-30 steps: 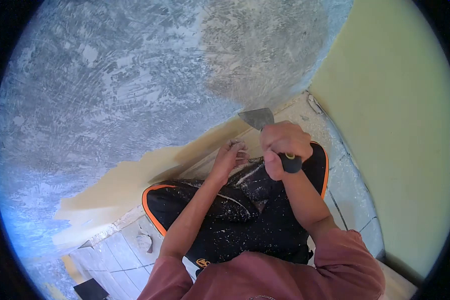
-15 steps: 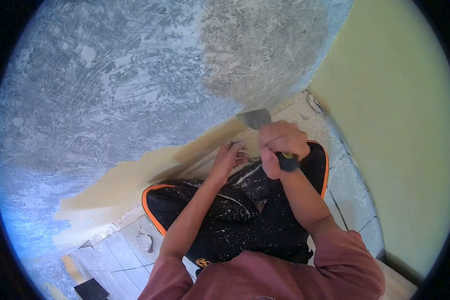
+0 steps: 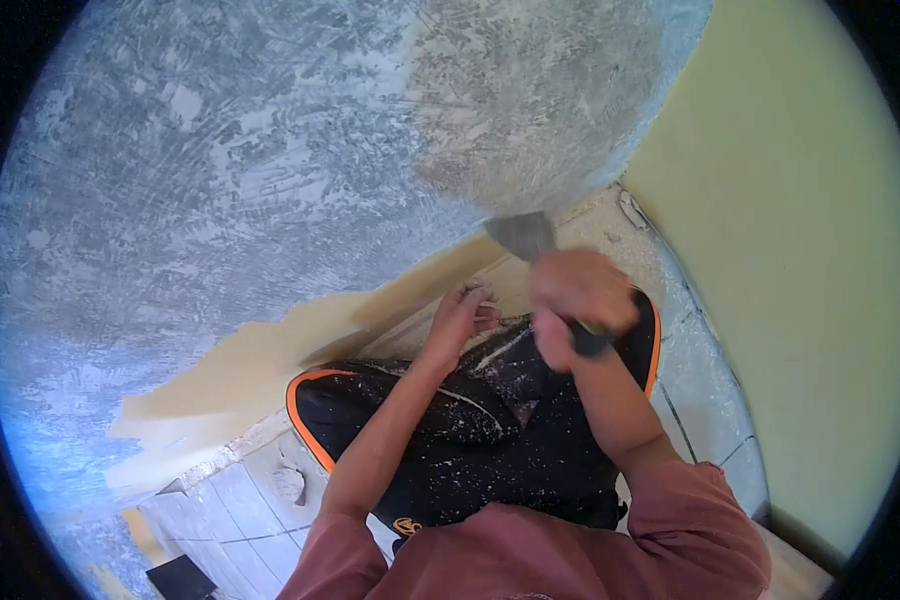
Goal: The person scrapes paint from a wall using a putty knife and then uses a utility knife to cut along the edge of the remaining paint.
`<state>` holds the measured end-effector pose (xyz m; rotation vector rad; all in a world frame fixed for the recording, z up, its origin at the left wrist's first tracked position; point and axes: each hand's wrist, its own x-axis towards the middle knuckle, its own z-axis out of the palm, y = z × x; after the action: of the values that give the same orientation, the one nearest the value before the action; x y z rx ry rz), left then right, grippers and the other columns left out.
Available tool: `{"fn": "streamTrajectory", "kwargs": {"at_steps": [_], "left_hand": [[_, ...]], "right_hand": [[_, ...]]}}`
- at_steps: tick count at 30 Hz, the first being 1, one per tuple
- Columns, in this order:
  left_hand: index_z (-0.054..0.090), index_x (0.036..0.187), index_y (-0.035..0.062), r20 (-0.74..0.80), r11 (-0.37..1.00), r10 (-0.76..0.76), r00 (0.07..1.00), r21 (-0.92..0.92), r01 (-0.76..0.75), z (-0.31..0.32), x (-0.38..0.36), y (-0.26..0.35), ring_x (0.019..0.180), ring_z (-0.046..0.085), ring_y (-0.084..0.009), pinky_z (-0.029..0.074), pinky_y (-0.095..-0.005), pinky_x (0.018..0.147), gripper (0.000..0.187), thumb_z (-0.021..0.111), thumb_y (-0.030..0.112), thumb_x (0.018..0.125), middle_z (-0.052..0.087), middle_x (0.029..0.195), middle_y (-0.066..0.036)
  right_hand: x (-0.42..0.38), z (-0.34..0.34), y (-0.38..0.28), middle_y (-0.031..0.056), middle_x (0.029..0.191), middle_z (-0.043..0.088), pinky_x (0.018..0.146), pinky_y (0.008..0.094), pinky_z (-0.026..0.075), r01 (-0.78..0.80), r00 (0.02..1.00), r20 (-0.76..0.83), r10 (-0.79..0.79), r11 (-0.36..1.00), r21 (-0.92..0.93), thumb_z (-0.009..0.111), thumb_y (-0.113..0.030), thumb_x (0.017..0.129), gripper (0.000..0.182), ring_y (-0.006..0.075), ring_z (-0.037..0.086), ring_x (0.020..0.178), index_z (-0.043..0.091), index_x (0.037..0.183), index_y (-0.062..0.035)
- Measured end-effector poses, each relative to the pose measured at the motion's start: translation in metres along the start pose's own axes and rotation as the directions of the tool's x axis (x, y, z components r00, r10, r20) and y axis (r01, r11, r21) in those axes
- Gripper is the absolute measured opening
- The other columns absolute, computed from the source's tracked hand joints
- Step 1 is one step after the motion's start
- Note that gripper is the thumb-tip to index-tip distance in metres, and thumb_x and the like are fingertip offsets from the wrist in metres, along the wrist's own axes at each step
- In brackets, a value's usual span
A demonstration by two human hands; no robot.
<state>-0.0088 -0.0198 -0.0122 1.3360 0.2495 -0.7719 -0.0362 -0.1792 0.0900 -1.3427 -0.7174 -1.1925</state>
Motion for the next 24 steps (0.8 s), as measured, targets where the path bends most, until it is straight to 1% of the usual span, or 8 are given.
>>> {"fn": "streamTrajectory", "kwargs": {"at_steps": [4,6,10,12,13,16,21,24], "left_hand": [[0.048,0.102,0.0058,0.007,0.998,0.006,1.000,0.064,-0.007,0.003,0.000,0.002,0.077,0.057,-0.0151,0.048,-0.0287,0.068,0.021,0.051,0.021,0.088,0.054,0.091,-0.006],[0.048,0.102,0.0055,-0.001,0.997,0.013,1.000,0.070,-0.013,0.001,-0.001,0.007,0.077,0.057,-0.0150,0.048,-0.0287,0.068,0.021,0.051,0.021,0.088,0.054,0.091,-0.006],[0.048,0.101,0.0053,0.009,0.999,0.013,1.000,0.047,-0.013,0.001,0.006,-0.002,0.077,0.057,-0.0149,0.048,-0.0285,0.068,0.022,0.052,0.022,0.088,0.054,0.091,-0.005],[0.048,0.101,0.0053,0.028,0.998,0.026,0.999,0.056,-0.027,-0.001,0.005,-0.001,0.077,0.057,-0.0149,0.048,-0.0284,0.068,0.022,0.052,0.022,0.088,0.054,0.091,-0.005],[0.048,0.101,0.0054,0.009,0.997,0.007,1.000,0.070,-0.008,-0.002,0.004,-0.001,0.077,0.057,-0.0148,0.048,-0.0284,0.068,0.022,0.052,0.022,0.088,0.054,0.091,-0.005],[0.048,0.101,0.0054,-0.011,0.998,-0.013,1.000,0.061,0.013,0.001,0.000,0.000,0.077,0.056,-0.0147,0.048,-0.0283,0.068,0.022,0.052,0.022,0.088,0.054,0.091,-0.005],[0.048,0.100,0.0058,0.010,0.997,-0.003,1.000,0.079,0.003,-0.003,0.005,-0.001,0.077,0.056,-0.0144,0.048,-0.0278,0.068,0.021,0.051,0.023,0.088,0.054,0.091,-0.005],[0.049,0.105,0.0080,0.019,0.998,-0.013,1.000,0.062,0.011,-0.001,0.005,-0.007,0.080,0.057,-0.0166,0.047,-0.0293,0.069,0.024,0.049,0.026,0.089,0.056,0.095,-0.005]], "right_hand": [[-0.003,0.003,0.006,0.0056,0.052,0.052,0.043,0.0307,0.045,-0.080,0.996,0.022,0.081,0.996,-0.033,0.057,-0.007,0.068,0.011,0.0185,0.051,0.041,0.049,0.061,-0.0050],[0.005,0.001,-0.004,0.0060,0.052,0.051,0.039,0.0302,0.042,0.006,0.996,-0.083,0.015,0.969,0.246,0.059,-0.006,0.069,0.011,0.0185,0.048,0.039,0.049,0.064,-0.0031],[-0.007,-0.001,0.012,0.0055,0.051,0.050,0.039,0.0301,0.042,-0.068,0.997,-0.034,0.069,0.996,0.052,0.060,-0.007,0.070,0.012,0.0192,0.047,0.037,0.050,0.065,-0.0040],[-0.008,-0.011,0.007,0.0045,0.053,0.052,0.046,0.0319,0.045,-0.028,0.998,-0.052,0.019,0.981,-0.194,0.061,-0.008,0.071,0.011,0.0200,0.052,0.042,0.052,0.065,-0.0076],[-0.010,-0.007,0.011,0.0045,0.053,0.052,0.046,0.0319,0.045,-0.025,0.998,-0.058,0.014,0.982,-0.190,0.061,-0.008,0.071,0.011,0.0200,0.052,0.042,0.052,0.065,-0.0076],[-0.024,-0.003,0.017,0.0030,0.073,0.060,0.070,0.0338,0.046,-0.171,0.984,0.045,0.172,0.985,-0.017,0.062,-0.008,0.066,0.007,0.0231,0.061,0.073,0.056,0.070,-0.0085],[-0.026,-0.012,0.009,0.0042,0.066,0.058,0.063,0.0350,0.047,-0.173,0.984,-0.052,0.169,0.981,-0.084,0.063,-0.011,0.069,0.010,0.0214,0.060,0.063,0.053,0.067,-0.0096],[-0.027,-0.006,0.014,0.0045,0.064,0.057,0.066,0.0371,0.047,-0.211,0.977,0.007,0.211,0.976,0.048,0.063,-0.010,0.068,0.013,0.0224,0.059,0.063,0.051,0.064,-0.0101]]}}
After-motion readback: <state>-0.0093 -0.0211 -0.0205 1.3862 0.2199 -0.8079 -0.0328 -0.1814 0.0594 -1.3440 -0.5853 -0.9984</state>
